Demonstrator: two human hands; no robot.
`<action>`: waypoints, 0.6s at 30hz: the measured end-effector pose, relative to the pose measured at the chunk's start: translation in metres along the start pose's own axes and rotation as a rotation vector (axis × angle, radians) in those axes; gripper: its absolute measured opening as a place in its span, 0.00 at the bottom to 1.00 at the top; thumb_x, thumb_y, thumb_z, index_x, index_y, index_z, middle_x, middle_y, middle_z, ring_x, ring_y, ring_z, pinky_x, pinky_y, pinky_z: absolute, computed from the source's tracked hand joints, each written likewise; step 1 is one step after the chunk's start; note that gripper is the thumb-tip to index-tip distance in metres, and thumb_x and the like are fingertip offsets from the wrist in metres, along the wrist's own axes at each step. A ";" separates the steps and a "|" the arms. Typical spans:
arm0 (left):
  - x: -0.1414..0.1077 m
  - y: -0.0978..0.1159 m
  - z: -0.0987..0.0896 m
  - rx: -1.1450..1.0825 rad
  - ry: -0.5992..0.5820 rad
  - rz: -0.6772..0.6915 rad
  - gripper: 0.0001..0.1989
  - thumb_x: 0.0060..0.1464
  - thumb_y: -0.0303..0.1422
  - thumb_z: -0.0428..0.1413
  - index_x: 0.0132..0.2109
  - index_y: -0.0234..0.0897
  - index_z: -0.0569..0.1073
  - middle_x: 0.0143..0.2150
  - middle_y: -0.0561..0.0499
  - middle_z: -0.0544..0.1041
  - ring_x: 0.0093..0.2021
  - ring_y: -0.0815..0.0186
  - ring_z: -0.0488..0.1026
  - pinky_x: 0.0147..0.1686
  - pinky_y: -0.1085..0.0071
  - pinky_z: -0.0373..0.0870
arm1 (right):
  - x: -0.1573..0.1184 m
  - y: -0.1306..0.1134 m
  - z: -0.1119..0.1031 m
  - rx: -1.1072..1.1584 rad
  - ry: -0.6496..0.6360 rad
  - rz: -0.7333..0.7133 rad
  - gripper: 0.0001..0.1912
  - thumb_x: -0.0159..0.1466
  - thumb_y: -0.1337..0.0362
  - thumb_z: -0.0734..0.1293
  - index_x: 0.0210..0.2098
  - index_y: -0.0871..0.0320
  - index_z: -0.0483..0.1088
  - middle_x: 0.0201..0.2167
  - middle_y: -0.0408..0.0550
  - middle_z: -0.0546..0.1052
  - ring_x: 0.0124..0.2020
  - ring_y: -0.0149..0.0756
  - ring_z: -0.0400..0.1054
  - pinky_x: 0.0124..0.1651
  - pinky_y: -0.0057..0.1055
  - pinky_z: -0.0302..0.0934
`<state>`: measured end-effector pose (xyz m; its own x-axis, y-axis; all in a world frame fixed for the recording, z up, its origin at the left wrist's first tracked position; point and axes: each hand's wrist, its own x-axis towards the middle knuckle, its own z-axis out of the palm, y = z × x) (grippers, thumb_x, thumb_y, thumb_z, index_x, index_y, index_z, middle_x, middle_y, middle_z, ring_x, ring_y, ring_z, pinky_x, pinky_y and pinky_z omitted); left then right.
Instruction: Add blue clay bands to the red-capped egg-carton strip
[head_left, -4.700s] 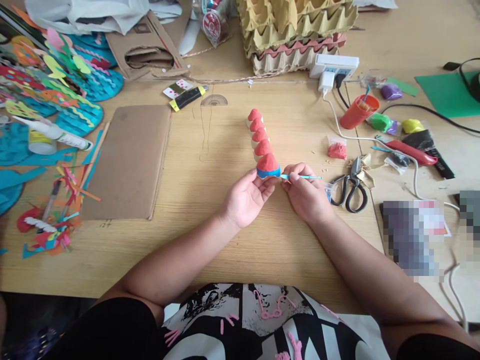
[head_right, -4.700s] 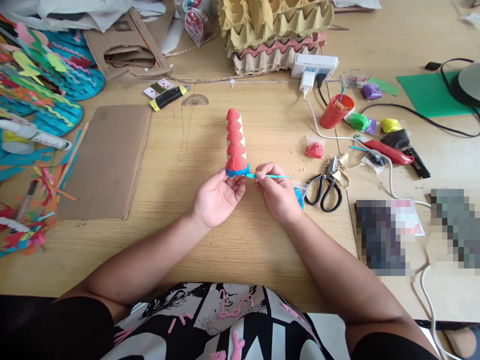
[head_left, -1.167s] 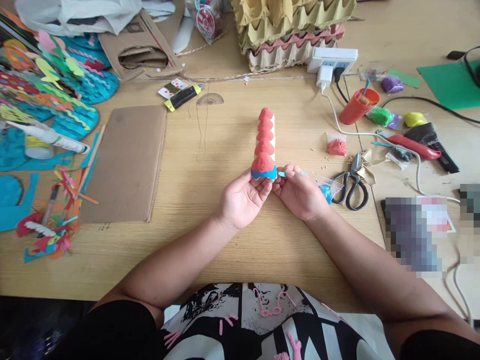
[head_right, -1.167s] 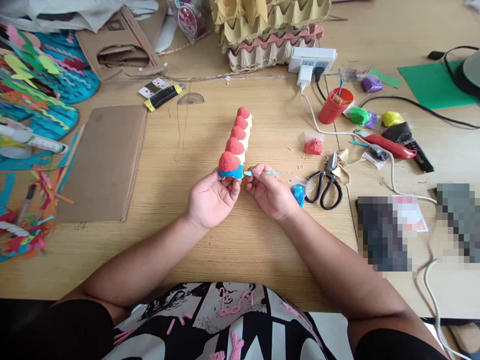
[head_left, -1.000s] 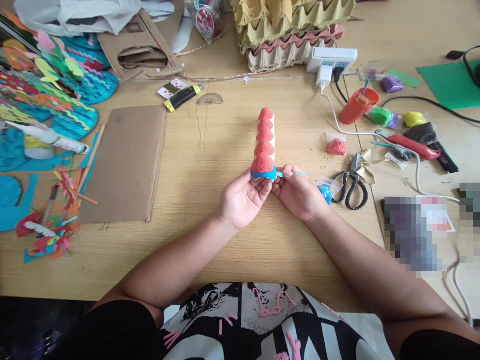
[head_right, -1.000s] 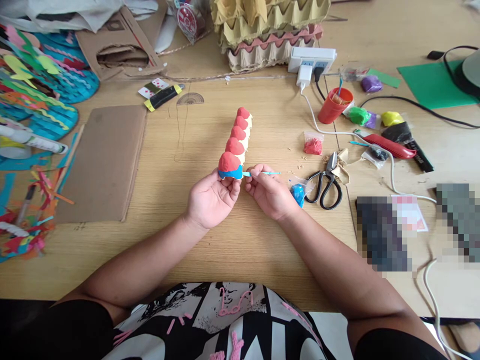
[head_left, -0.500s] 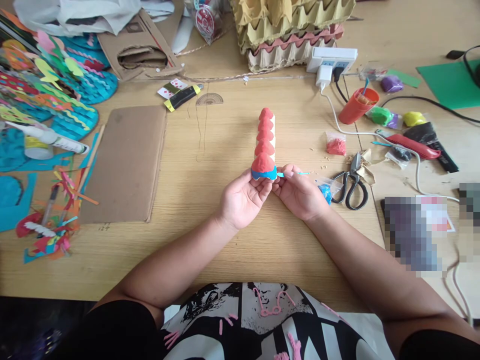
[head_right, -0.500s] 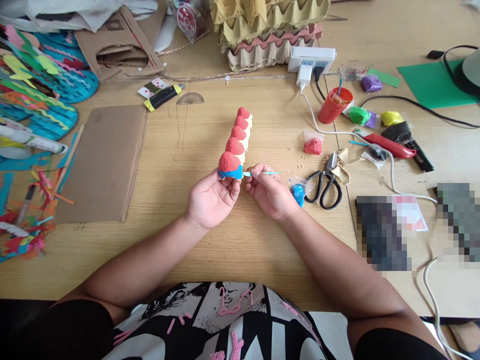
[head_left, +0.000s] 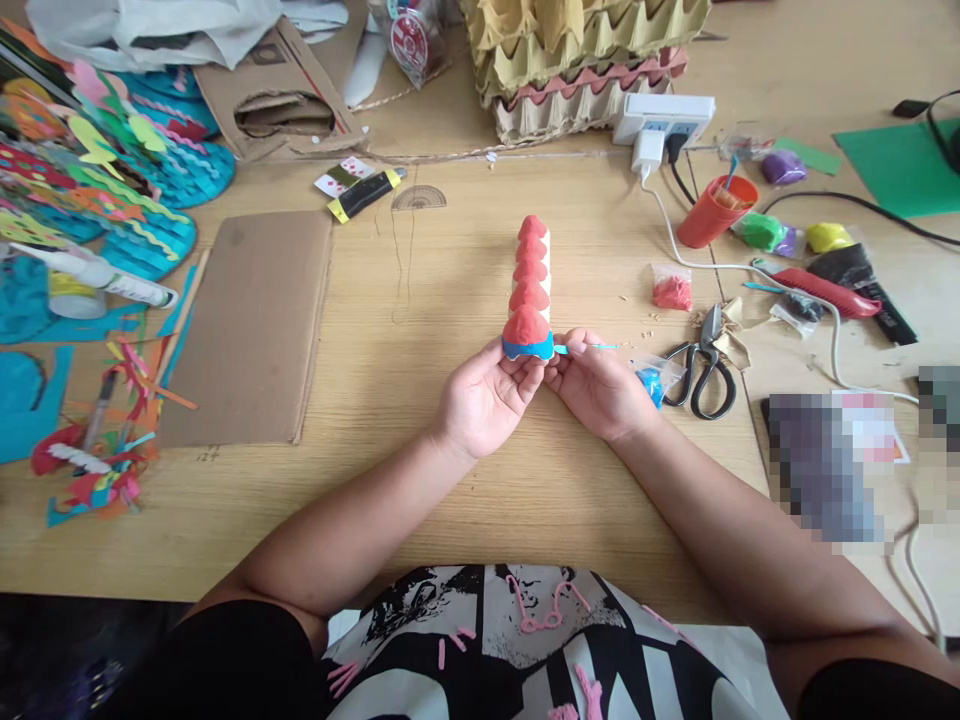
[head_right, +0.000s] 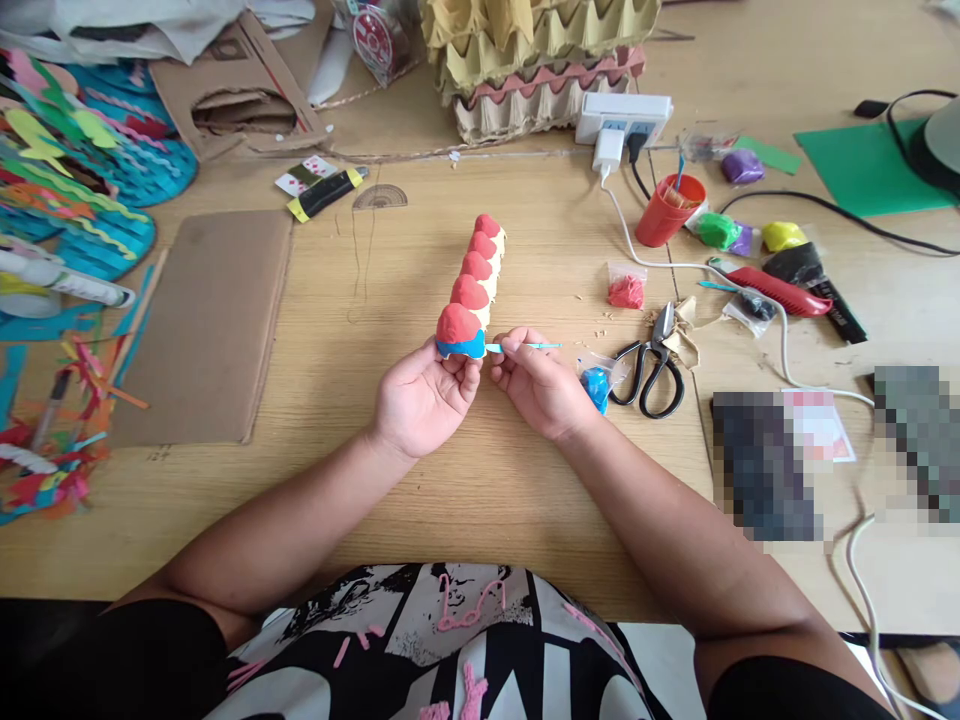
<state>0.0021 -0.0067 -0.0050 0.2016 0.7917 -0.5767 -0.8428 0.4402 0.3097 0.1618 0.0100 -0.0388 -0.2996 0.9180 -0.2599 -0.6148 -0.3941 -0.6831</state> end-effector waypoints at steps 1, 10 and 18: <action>0.000 0.000 0.000 0.006 0.003 0.001 0.15 0.75 0.33 0.46 0.49 0.38 0.77 0.43 0.50 0.84 0.61 0.57 0.81 0.42 0.74 0.84 | 0.000 0.000 0.000 -0.005 0.001 0.000 0.16 0.54 0.55 0.82 0.29 0.53 0.74 0.31 0.40 0.73 0.36 0.32 0.68 0.42 0.31 0.67; 0.000 0.000 -0.001 -0.002 0.021 0.001 0.14 0.76 0.34 0.46 0.53 0.39 0.76 0.48 0.49 0.84 0.65 0.56 0.78 0.49 0.70 0.84 | 0.000 0.000 0.000 -0.021 0.003 0.000 0.16 0.55 0.55 0.81 0.30 0.53 0.72 0.32 0.40 0.73 0.37 0.31 0.68 0.43 0.31 0.67; -0.001 0.001 0.001 -0.041 0.043 -0.022 0.12 0.74 0.33 0.49 0.53 0.39 0.78 0.47 0.49 0.85 0.62 0.56 0.80 0.46 0.72 0.84 | 0.000 -0.001 0.001 -0.028 0.007 0.002 0.16 0.55 0.54 0.81 0.30 0.52 0.72 0.32 0.40 0.73 0.37 0.32 0.68 0.43 0.32 0.68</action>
<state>0.0020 -0.0065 -0.0037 0.1993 0.7625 -0.6155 -0.8582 0.4390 0.2659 0.1619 0.0099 -0.0374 -0.2953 0.9177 -0.2660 -0.5933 -0.3943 -0.7018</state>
